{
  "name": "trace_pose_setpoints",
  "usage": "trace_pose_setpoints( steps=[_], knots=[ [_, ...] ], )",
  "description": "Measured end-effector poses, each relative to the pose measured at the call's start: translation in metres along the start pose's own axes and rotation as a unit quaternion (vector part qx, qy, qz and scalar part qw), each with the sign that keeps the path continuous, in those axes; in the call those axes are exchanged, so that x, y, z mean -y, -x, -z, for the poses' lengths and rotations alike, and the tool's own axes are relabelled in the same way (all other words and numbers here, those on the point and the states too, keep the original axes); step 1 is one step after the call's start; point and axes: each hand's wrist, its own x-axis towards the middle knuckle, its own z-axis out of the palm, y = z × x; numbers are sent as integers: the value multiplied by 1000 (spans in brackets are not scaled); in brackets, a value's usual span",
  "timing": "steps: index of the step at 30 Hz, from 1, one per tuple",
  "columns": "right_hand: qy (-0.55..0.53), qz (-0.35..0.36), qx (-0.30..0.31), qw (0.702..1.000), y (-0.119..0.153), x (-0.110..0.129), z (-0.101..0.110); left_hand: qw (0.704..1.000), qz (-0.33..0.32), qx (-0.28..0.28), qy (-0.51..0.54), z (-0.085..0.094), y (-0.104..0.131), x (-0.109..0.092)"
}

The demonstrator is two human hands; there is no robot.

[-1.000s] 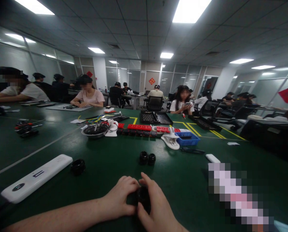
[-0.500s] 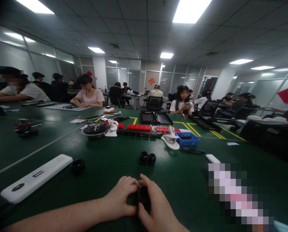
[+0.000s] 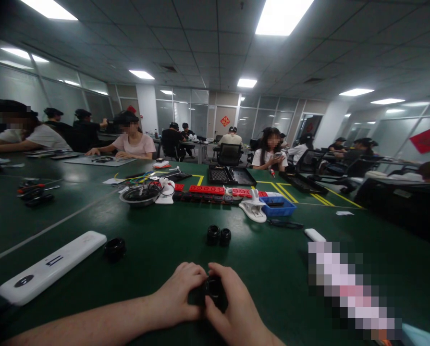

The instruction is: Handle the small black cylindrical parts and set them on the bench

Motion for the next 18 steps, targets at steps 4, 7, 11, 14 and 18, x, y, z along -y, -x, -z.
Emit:
trace_pose_setpoints(
  steps=[4,7,11,14,18],
  knots=[
    [2,7,26,1000,-1,2,1,1000,1,4,-3,2,0,-1],
    [14,-35,7,999,-3,2,1,1000,6,17,-4,4,1,-2],
    [14,-65,14,998,-4,1,0,1000,5,22,2,4,1,-3],
    [2,-29,17,999,-1,0,0,1000,7,9,8,2,0,-2],
    [-10,29,33,999,0,5,3,1000,-3,0,22,1,1,0]
  ],
)
